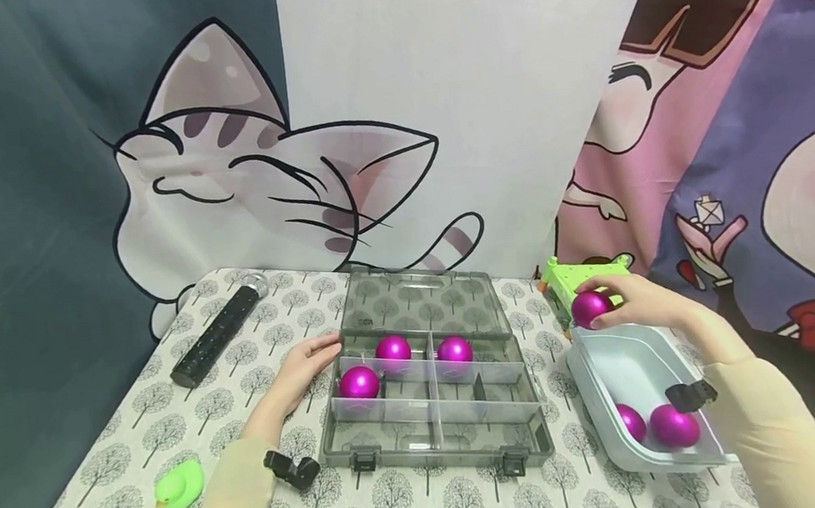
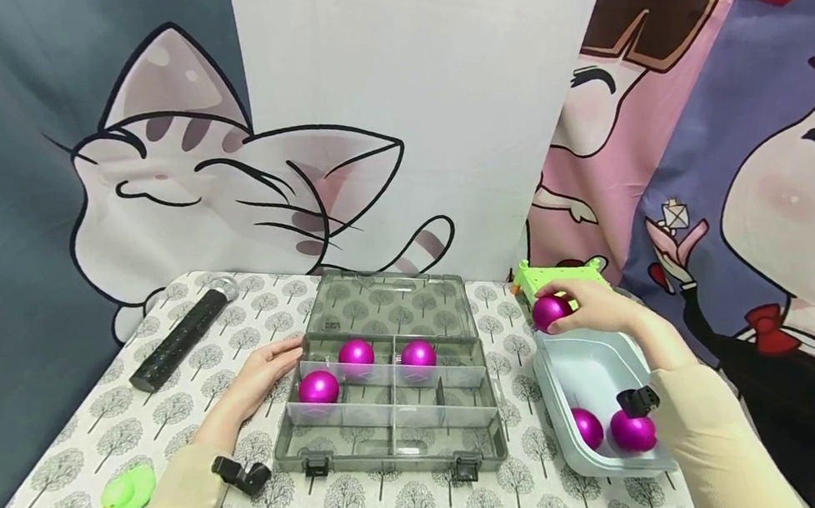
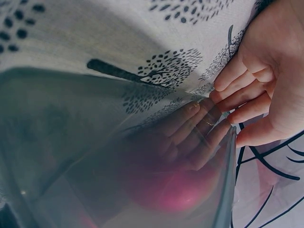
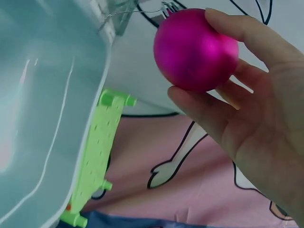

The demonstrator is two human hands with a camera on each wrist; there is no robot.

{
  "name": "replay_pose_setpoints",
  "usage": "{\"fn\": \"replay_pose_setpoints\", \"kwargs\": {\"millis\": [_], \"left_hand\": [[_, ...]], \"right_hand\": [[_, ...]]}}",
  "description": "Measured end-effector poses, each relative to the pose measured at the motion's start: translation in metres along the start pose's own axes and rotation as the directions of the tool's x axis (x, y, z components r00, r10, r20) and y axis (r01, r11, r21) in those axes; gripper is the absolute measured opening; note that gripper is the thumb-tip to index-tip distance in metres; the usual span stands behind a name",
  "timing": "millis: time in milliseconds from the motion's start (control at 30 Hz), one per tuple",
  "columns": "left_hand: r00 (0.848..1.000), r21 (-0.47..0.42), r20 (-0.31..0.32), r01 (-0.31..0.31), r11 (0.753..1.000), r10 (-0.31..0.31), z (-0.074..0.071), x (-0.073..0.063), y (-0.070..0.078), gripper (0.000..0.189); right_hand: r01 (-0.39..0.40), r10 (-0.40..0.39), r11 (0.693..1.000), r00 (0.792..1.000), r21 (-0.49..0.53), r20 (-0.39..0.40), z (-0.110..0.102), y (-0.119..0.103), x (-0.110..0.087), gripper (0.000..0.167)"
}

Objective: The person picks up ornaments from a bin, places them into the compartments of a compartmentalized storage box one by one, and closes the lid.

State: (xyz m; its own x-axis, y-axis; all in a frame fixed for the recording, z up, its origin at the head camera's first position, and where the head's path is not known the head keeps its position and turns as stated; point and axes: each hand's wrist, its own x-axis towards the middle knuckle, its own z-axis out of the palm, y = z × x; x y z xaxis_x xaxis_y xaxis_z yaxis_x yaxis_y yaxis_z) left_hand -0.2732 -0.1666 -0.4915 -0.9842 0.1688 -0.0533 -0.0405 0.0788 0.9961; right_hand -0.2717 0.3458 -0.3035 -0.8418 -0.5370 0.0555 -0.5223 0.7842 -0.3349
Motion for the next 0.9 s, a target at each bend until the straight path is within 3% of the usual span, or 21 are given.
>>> {"fn": "replay_pose_setpoints", "kwargs": {"millis": [167, 433, 700, 900], "left_hand": [[1.000, 0.020, -0.005, -0.009, 1.000, 0.009, 0.001, 0.000, 0.001, 0.056], [1.000, 0.018, -0.004, -0.003, 1.000, 0.003, 0.001, 0.000, 0.002, 0.055], [1.000, 0.041, -0.003, -0.018, 0.999, 0.018, -0.002, 0.000, 0.000, 0.055], [1.000, 0.036, 0.005, -0.022, 0.999, 0.021, -0.001, 0.000, 0.001, 0.056]], "right_hand": [[0.085, -0.081, 0.994, 0.995, 0.072, -0.057, 0.006, -0.014, 0.013, 0.047], [0.095, -0.086, 0.988, 0.994, 0.119, -0.072, 0.018, -0.046, 0.033, 0.052], [0.199, -0.188, 0.944, 0.980, 0.262, -0.069, 0.044, -0.076, 0.069, 0.055], [0.229, -0.220, 0.920, 0.973, 0.317, -0.063, 0.065, -0.096, 0.090, 0.057]]}}
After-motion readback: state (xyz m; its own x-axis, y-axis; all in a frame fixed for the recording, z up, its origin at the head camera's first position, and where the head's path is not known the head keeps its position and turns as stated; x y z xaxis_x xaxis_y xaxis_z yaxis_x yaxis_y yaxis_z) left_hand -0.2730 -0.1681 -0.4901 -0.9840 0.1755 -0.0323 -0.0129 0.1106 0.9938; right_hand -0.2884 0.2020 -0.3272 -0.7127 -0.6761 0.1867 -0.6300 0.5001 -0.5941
